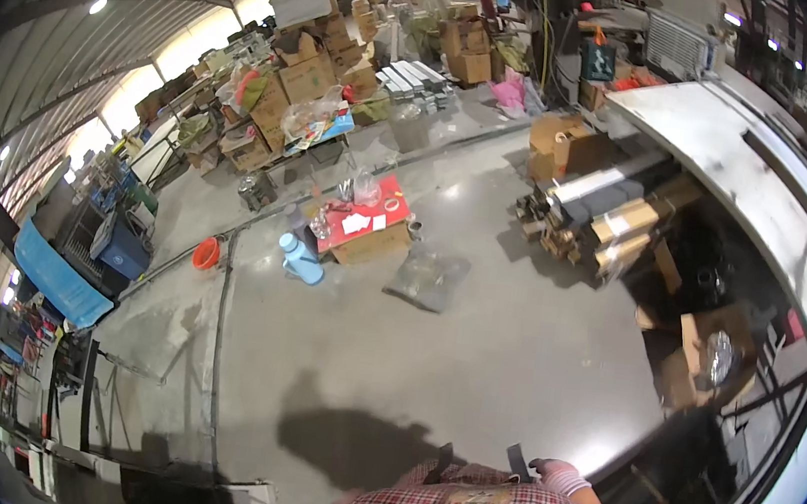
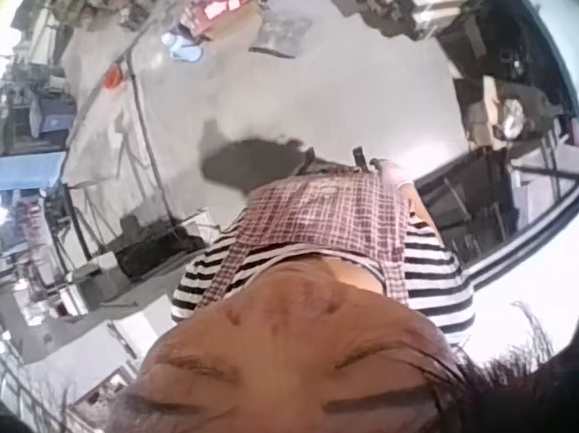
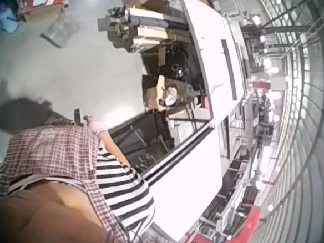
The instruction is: Taping and organizing long rectangular parts in a manufacturing facility.
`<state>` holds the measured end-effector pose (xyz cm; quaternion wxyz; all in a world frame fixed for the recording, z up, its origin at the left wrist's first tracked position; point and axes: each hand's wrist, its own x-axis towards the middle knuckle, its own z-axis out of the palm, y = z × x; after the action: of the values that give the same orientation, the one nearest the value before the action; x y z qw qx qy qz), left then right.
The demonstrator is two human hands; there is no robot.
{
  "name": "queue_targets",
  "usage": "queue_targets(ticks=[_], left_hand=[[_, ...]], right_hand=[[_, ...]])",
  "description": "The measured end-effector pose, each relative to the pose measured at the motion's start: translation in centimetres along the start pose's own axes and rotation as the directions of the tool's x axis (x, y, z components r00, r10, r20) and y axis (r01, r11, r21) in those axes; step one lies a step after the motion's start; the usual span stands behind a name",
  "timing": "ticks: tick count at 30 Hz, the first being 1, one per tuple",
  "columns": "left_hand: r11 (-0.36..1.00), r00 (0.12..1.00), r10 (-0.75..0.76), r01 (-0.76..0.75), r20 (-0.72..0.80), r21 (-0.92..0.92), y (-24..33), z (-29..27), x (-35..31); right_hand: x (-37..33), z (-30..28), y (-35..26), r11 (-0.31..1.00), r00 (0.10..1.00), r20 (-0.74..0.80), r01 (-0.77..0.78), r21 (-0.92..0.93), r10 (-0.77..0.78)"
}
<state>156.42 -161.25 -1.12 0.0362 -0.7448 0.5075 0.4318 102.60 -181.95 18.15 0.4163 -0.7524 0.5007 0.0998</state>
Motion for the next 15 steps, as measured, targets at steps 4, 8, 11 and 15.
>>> queue_targets(ticks=[4, 8, 11, 15], left_hand=[[0.891, 0.913, -0.383, 0.406, 0.142, -0.203, 2.5, -6.1, 0.0], [0.853, 0.884, -0.439, 0.466, 0.162, -0.233, 4.6, -14.8, 9.7], [0.923, 0.938, -0.336, 0.346, 0.086, -0.169, 7.6, -25.0, 24.6], [0.99, 0.987, -0.098, 0.11, -0.127, 0.089, 21.8, -46.7, 51.7]], right_hand=[[13.1, -12.0, -1.8, 0.994, 0.994, 0.1, 0.058, -0.088, -0.049], [27.0, -21.6, 0.1, 0.984, 0.999, 0.038, 0.027, -0.174, -0.02], [35.6, -28.6, 1.8, 0.996, 0.996, -0.048, -0.078, -0.041, 0.076], [41.7, -35.3, 7.8, 0.957, 0.97, -0.041, -0.23, 0.175, 0.24]])
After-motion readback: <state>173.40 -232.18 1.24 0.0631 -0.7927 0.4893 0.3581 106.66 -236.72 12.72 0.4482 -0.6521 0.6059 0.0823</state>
